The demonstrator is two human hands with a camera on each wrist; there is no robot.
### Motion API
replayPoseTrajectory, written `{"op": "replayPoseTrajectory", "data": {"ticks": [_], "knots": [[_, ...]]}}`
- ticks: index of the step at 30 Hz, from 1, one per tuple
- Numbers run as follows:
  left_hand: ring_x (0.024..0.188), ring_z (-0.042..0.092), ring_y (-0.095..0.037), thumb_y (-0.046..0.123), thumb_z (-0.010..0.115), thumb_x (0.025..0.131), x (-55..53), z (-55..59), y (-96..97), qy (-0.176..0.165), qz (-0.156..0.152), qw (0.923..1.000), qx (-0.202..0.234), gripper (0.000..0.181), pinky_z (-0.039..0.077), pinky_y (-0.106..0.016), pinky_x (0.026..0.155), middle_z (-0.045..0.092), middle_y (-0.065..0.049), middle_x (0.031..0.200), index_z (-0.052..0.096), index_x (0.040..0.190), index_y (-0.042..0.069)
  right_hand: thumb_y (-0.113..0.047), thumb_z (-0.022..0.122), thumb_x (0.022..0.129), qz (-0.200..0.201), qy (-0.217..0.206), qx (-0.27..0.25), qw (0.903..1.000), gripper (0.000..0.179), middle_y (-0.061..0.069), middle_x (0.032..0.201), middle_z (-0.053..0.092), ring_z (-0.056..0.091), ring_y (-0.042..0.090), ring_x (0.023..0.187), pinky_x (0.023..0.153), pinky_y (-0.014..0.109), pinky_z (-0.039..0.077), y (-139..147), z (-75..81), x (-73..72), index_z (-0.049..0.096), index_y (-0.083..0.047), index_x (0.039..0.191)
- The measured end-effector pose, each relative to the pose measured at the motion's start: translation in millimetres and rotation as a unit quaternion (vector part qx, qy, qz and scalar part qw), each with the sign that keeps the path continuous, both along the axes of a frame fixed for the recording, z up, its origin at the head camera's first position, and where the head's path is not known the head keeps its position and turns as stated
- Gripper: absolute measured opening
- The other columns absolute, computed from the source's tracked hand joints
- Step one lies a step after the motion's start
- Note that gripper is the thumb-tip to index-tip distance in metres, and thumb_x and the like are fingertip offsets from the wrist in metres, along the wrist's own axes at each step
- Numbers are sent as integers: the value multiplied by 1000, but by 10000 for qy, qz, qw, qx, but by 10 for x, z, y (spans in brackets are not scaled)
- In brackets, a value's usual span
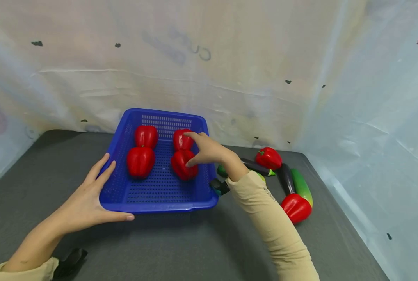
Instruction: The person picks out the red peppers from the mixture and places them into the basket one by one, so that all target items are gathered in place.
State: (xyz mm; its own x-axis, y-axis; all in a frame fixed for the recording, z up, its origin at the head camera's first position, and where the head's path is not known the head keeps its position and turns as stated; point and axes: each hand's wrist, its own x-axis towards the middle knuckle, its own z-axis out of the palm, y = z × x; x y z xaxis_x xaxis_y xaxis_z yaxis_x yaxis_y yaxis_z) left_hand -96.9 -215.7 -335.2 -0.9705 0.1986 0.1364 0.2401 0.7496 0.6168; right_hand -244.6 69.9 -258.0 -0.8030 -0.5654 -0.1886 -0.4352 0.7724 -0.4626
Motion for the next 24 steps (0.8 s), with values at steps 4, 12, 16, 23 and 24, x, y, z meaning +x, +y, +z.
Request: {"op": "replayPoseTrajectory", "data": {"ticks": [4,12,16,23,24], "knots": [[140,8,-53,50,87,61,-3,-5,-5,4,5,10000,-23,132,26,-78,91,-15,-5,161,5,155,7,-19,76,80,-35,135,-252,9996,87,16,151,31,37,29,135,106,46,41,101,-4,16,27,-14,151],[139,9,-54,50,86,61,-13,-8,-13,-40,-1,10000,-76,131,26,-79,90,-16,-6,161,4,155,8,-18,74,82,-126,184,-739,9970,82,16,148,33,50,36,124,99,46,47,281,-44,48,30,-16,150],[139,9,-54,50,86,62,-15,-13,-14,-36,-21,10000,-82,131,26,-79,90,-16,-5,160,4,155,8,-17,73,83,-92,309,-914,9953,80,16,148,33,49,36,126,100,46,47,377,-85,55,30,-15,150],[140,7,-53,49,86,62,-19,-27,-25,-48,-17,9999,-113,131,25,-79,90,-17,-5,160,3,155,8,-19,71,86,-121,651,-1151,9911,74,14,149,34,44,31,131,102,44,45,577,-157,104,33,-13,149],[140,6,-53,49,86,63,-22,-31,-26,-47,-19,9999,-121,131,24,-79,90,-18,-5,160,2,155,8,-20,71,86,-134,710,-1171,9905,73,14,148,35,44,30,131,102,44,45,606,-167,109,34,-12,148]]}}
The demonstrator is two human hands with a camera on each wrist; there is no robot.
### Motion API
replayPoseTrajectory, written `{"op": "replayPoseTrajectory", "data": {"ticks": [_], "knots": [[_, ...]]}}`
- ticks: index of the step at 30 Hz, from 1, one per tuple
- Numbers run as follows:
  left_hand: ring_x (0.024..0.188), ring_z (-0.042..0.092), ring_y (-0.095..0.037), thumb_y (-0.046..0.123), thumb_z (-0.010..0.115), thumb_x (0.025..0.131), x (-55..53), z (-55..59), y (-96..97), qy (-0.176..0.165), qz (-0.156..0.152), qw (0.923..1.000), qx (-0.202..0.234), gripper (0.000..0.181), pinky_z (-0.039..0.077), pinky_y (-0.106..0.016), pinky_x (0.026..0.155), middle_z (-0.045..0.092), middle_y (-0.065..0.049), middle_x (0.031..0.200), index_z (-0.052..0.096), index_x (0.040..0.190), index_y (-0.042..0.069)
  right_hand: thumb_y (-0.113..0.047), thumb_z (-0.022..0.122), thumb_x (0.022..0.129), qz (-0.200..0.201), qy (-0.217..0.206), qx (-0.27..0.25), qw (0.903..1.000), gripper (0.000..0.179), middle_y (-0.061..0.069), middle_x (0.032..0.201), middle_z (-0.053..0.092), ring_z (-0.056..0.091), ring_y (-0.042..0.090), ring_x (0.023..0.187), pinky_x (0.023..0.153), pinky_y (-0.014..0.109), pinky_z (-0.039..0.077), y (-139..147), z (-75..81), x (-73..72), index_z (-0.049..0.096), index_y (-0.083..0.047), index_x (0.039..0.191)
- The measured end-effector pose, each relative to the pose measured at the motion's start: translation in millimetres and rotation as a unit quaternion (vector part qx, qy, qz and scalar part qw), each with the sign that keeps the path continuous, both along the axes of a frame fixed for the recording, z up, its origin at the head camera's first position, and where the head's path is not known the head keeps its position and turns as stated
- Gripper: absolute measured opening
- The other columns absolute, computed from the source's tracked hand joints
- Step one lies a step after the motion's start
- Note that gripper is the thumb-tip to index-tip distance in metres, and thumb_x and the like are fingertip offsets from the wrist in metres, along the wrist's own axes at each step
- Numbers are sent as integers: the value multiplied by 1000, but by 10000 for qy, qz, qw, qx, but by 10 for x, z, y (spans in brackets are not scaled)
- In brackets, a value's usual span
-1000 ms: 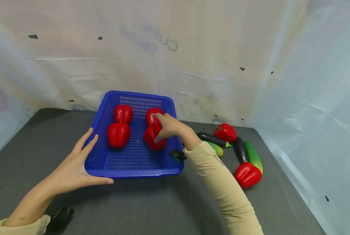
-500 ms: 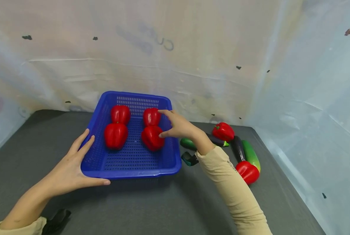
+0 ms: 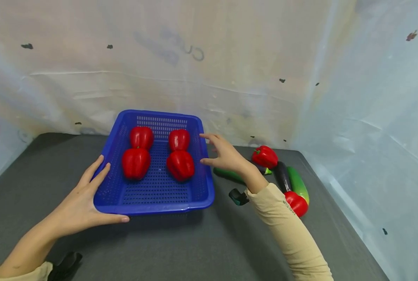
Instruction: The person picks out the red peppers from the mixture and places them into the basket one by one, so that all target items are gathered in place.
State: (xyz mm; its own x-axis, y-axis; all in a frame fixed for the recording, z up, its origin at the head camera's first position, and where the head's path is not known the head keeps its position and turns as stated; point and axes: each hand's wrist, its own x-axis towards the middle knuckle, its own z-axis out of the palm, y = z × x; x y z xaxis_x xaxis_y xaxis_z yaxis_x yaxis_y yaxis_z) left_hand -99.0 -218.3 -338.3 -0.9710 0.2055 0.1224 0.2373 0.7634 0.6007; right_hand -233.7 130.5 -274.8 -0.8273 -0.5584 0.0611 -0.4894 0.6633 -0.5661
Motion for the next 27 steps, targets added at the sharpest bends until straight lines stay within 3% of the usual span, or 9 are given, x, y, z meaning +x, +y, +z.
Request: {"op": "replayPoseTrajectory", "data": {"ticks": [17,27], "knots": [[140,5,-54,47,87,62,4,3,-9,40,-33,9999,103,130,22,-80,91,-17,-5,160,4,155,7,-13,69,88,-231,479,-527,9972,64,15,144,40,42,31,129,101,47,45,521,-202,5,39,-10,145],[140,4,-54,48,86,62,-3,-4,-8,8,-11,10000,54,130,22,-80,91,-17,-6,160,4,155,7,-15,68,88,-510,481,-353,9969,63,16,144,39,44,34,129,99,51,46,799,-277,-7,40,-10,145]]}}
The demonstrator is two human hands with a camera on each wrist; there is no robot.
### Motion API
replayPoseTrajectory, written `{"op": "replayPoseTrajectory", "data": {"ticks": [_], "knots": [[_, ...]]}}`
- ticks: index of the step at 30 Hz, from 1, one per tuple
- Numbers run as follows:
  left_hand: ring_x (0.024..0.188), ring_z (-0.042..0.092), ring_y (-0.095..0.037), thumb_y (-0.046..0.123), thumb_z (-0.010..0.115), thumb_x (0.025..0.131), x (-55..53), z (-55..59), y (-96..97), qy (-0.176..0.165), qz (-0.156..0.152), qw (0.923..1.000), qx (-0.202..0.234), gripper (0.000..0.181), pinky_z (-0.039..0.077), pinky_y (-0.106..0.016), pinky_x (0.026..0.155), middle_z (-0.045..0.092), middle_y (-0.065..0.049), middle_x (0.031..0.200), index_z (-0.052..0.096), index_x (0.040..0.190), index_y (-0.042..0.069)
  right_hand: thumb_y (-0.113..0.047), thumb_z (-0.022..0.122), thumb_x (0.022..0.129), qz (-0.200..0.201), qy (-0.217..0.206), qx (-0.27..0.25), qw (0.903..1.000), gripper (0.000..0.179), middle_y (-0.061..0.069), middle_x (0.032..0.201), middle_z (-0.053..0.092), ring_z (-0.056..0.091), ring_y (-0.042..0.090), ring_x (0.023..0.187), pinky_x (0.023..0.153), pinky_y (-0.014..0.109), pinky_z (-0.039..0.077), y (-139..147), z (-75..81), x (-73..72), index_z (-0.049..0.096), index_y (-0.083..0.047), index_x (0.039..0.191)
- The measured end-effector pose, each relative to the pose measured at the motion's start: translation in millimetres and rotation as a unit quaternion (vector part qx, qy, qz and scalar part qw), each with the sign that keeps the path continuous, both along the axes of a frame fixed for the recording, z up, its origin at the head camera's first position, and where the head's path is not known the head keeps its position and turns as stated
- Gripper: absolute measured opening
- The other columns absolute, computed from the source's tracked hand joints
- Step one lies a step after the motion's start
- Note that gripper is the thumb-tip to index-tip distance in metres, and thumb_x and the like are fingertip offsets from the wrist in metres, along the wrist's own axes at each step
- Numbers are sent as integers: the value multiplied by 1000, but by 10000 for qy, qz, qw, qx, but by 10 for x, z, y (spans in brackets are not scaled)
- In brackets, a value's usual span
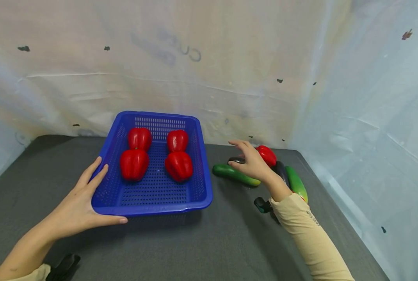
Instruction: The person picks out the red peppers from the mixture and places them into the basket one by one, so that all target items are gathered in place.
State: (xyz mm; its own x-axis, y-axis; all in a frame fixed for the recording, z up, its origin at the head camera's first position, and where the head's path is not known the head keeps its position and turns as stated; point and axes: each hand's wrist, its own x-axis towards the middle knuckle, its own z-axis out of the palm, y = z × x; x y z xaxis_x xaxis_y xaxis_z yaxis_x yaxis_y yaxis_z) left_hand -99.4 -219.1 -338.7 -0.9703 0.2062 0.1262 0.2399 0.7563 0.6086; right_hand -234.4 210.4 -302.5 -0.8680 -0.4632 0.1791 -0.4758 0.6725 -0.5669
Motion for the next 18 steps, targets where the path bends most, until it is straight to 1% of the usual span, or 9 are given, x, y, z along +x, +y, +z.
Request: {"op": "replayPoseTrajectory", "data": {"ticks": [3,6,10,13,18], "knots": [[140,5,-54,48,86,62,-1,-2,1,4,3,10000,-4,130,23,-79,91,-17,-5,160,4,155,7,-15,68,88,-113,23,106,9999,63,17,144,39,44,35,128,98,52,45,87,-30,-21,40,-8,145],[140,6,-54,48,86,62,-4,-3,0,-3,11,10000,-29,130,23,-79,90,-17,-5,160,3,155,7,-14,67,89,-241,-108,176,9995,64,18,145,36,42,37,129,100,54,44,171,-60,-47,39,-8,145],[140,5,-54,48,86,62,0,4,-1,-26,20,10000,-27,130,24,-79,90,-18,-5,160,3,155,8,-16,66,90,-458,-256,364,9980,63,19,147,33,43,39,128,101,55,41,279,-92,-82,38,-8,146],[140,5,-54,48,86,63,-2,4,-1,-40,27,10000,-43,130,24,-79,90,-18,-5,160,3,155,8,-18,65,90,-610,-263,565,9962,64,21,148,32,43,40,128,101,56,40,361,-116,-120,37,-8,146],[139,6,-55,48,86,63,-6,0,0,-60,32,9999,-75,131,24,-79,90,-19,-5,160,2,155,9,-20,64,91,-718,-278,796,9938,63,24,147,32,38,41,130,103,59,36,484,-162,-195,36,-8,146]]}}
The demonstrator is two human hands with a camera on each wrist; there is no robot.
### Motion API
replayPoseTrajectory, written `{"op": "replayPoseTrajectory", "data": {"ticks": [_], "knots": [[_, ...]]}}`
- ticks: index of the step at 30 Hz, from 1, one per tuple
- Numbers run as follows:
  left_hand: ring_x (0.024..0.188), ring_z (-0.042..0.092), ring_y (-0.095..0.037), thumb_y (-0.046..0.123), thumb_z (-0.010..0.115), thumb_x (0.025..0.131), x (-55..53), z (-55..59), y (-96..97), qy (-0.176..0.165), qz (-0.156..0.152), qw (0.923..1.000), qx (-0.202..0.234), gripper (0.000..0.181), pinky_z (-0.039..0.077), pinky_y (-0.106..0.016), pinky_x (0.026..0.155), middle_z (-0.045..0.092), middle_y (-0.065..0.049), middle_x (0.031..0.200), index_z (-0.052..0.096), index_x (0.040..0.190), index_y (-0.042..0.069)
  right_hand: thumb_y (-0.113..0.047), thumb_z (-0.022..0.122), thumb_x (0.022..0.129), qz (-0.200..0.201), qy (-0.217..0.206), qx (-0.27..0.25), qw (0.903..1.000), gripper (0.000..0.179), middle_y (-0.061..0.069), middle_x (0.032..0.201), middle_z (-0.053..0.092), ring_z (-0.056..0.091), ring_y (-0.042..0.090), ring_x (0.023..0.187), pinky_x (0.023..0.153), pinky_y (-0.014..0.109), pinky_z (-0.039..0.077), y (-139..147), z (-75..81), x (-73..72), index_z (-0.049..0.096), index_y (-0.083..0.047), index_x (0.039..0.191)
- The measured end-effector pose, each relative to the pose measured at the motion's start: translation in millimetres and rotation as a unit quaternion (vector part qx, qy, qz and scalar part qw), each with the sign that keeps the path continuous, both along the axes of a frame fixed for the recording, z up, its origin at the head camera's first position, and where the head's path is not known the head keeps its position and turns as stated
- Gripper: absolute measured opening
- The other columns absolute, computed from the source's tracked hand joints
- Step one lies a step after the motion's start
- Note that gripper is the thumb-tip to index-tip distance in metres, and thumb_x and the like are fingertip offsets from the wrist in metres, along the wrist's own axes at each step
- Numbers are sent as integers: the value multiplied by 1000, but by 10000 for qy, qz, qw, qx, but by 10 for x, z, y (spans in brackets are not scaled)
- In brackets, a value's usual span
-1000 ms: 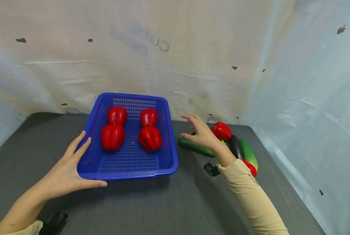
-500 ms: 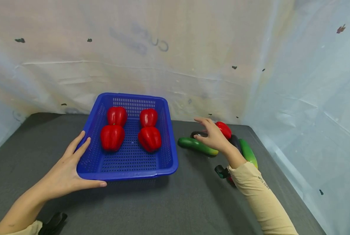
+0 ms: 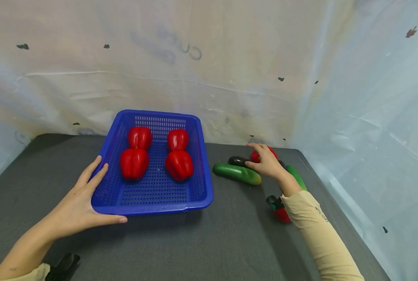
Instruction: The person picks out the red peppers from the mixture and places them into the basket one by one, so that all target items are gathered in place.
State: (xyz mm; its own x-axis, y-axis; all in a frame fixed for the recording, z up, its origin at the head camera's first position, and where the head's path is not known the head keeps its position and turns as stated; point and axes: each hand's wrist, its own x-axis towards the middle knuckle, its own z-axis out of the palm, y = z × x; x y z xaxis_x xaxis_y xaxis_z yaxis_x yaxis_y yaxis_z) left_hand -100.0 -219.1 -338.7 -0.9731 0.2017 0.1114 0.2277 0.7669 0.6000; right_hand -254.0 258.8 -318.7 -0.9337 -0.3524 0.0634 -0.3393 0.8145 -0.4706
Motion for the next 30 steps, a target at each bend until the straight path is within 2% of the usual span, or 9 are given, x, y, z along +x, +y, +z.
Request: {"op": "replayPoseTrajectory", "data": {"ticks": [15,24,30], "knots": [[140,5,-55,48,86,63,8,9,1,-33,-1,10000,50,130,24,-80,89,-19,-4,160,2,155,9,-20,64,90,-386,-223,365,9983,67,31,151,19,25,50,136,106,66,27,199,-35,-90,34,-2,147],[139,7,-55,48,86,62,11,-3,6,45,-1,10000,22,131,24,-79,89,-18,-4,160,3,155,9,-26,64,88,-606,-444,287,9968,71,34,151,15,26,54,134,102,66,32,315,-124,-179,33,-4,147],[139,7,-56,49,86,62,5,-2,11,6,41,10000,-30,131,25,-80,88,-18,-5,160,3,155,9,-25,64,88,-648,-542,235,9961,73,35,151,12,17,53,138,105,68,26,364,-177,-230,30,-3,148]]}}
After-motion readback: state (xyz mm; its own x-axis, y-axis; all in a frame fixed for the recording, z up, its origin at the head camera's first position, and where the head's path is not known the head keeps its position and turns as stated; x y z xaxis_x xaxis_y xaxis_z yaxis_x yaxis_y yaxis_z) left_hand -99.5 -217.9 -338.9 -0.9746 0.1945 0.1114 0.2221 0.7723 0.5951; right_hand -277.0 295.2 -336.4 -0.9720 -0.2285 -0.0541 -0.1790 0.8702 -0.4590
